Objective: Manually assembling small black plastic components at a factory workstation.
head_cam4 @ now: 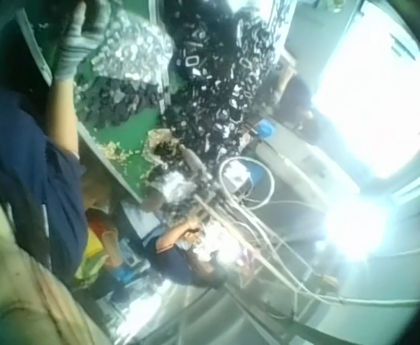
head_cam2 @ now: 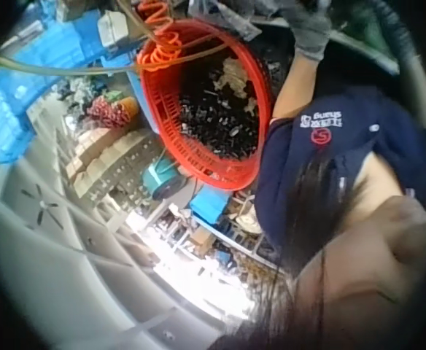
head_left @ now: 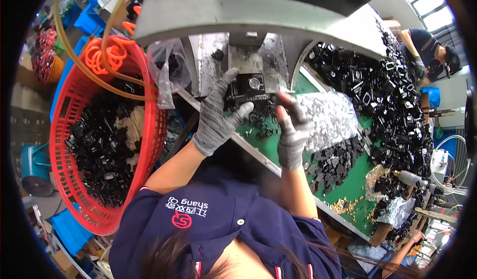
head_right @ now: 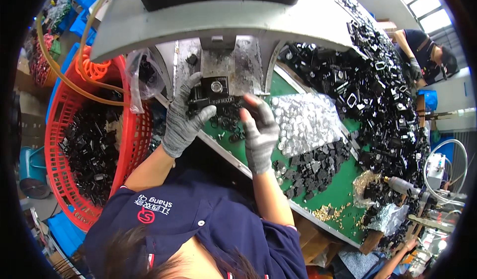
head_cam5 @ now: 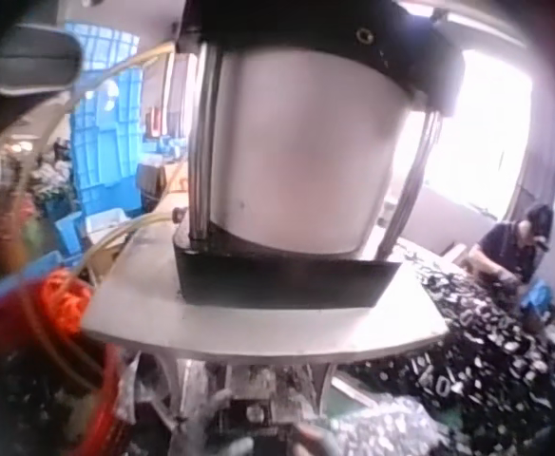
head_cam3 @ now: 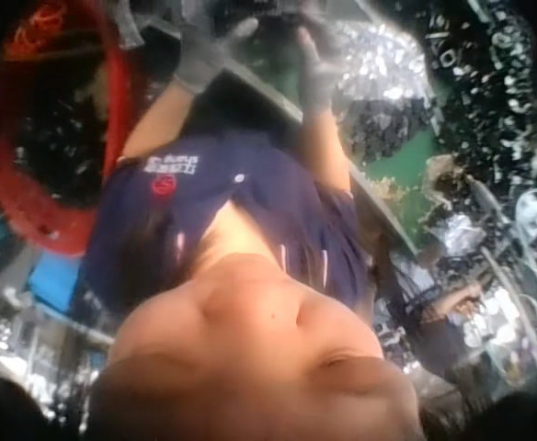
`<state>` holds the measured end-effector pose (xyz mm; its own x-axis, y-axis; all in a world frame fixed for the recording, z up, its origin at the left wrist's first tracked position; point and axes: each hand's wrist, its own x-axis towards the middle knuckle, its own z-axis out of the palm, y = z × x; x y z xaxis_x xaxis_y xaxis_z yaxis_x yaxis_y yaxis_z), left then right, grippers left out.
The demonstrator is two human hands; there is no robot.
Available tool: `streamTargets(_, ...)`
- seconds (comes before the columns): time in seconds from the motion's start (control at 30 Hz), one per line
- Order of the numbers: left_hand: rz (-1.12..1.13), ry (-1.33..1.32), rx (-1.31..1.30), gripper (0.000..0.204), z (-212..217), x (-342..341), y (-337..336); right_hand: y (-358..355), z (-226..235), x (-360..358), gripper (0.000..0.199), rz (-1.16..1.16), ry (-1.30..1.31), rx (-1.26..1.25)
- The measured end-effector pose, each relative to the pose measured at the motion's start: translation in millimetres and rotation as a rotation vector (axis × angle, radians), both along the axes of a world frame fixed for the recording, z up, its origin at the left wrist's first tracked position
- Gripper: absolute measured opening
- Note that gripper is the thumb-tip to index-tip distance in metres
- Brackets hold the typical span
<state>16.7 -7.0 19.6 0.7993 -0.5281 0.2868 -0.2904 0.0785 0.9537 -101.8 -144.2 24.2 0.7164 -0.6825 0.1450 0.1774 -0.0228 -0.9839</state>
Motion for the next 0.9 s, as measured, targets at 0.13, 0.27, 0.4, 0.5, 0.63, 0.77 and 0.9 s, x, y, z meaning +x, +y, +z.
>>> streamTargets(0.13, 0.036, 0.094, -0.075, 0.067, 2, 33, -20, -10, -26, -17, 0.020, -0.223, 0.077, -0.434)
streamTargets(0.27, -0.011, 0.111, -0.167, 0.059, 3, 57, -39, -15, -42, -28, 0.019, -0.276, 0.100, -0.562)
streamTargets(0.4, -0.007, 0.155, -0.176, 0.047, 1, 72, -53, -15, -43, -26, 0.018, -0.262, 0.123, -0.566)
streamTargets(0.5, -0.023, 0.285, -0.254, 0.036, 1, 79, -56, -15, -41, -24, 0.017, -0.236, 0.121, -0.521)
streamTargets(0.63, -0.039, 0.355, -0.265, 0.032, 2, 81, -54, -16, -43, -25, 0.017, -0.223, 0.129, -0.471)
streamTargets(0.77, -0.058, 0.367, -0.343, 0.031, 4, 82, -54, -17, -47, -25, 0.016, -0.227, 0.141, -0.468)
streamTargets(0.9, -0.049, 0.296, -0.287, 0.031, 5, 86, -54, -17, -49, -25, 0.015, -0.234, 0.135, -0.436)
